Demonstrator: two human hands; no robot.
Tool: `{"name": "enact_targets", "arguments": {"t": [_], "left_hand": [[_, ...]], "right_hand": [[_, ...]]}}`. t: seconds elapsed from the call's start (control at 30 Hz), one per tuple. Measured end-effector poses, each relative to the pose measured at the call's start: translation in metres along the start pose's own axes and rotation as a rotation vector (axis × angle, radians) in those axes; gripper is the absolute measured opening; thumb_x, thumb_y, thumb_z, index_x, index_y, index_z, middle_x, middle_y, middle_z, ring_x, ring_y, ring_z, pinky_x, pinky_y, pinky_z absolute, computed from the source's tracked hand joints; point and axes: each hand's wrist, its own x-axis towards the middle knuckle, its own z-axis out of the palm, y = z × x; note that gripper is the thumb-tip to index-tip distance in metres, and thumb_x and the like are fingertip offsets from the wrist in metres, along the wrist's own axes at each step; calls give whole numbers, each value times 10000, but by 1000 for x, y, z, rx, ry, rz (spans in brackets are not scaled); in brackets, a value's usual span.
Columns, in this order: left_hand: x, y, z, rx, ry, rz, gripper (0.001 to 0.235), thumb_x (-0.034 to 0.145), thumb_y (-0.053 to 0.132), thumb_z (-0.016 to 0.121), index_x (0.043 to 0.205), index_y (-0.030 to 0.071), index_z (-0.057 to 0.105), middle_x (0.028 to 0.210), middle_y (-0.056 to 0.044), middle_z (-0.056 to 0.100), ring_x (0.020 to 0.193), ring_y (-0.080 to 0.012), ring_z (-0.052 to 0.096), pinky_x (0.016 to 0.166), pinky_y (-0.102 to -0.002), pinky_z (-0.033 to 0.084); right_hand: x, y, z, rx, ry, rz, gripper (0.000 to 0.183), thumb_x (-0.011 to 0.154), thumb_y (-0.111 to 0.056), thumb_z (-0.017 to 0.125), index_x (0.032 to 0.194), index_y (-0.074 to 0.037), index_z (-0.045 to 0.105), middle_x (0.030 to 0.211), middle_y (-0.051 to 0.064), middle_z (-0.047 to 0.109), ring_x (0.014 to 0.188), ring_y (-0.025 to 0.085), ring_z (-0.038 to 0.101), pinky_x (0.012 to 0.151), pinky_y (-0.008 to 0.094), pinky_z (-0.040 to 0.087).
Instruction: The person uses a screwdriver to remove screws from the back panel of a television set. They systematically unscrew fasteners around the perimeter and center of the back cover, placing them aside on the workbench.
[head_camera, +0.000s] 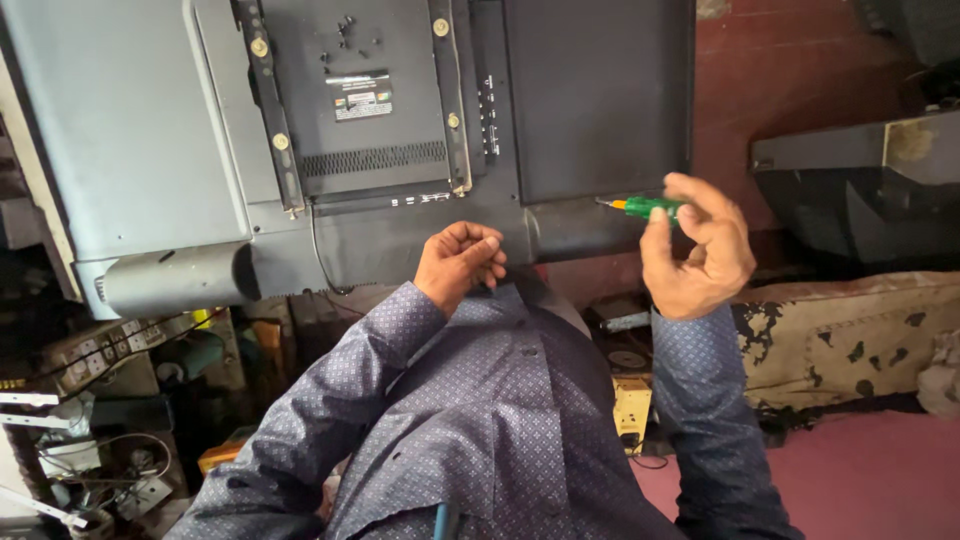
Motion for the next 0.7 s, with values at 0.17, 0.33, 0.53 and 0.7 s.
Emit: {"name": "enact_targets", "arguments": {"t": [0.17, 0.33, 0.53, 0.7], "left_hand": [[-3, 2, -6, 8, -6, 10, 146, 994, 65, 639, 1097, -38, 634, 861, -128, 709, 689, -175, 694, 582, -283, 573], [-5, 1, -11, 28, 19, 3, 147, 992, 72, 638, 1098, -30, 634, 858, -116, 704, 691, -168, 695, 583, -276, 573], [-7, -1, -16, 23, 7, 18, 150, 991, 72, 645, 1094, -38, 636, 857, -119, 706, 696, -171, 696, 586, -278, 576], [-8, -3, -17, 36, 11, 29, 139, 990, 70, 641, 1090, -26, 638, 859, -114, 706, 692, -165, 695, 583, -275, 575]], "right_hand": [[1, 0, 1, -43, 80, -79, 440, 916, -18, 947, 937, 3, 508, 944, 145, 595, 802, 278, 651, 684, 325, 559], [-2, -5, 6, 219, 9, 179, 271, 1000, 8, 782, 937, -17, 520, 1145, 179, 702, 957, 263, 738, 710, 296, 602], [2, -8, 2, -47, -15, 53, 377, 905, 16, 917, 925, 15, 540, 1014, 153, 580, 943, 256, 651, 754, 332, 554], [2, -11, 3, 169, -18, 183, 290, 982, 67, 806, 936, 8, 526, 1088, 150, 617, 990, 213, 726, 803, 287, 627]]}}
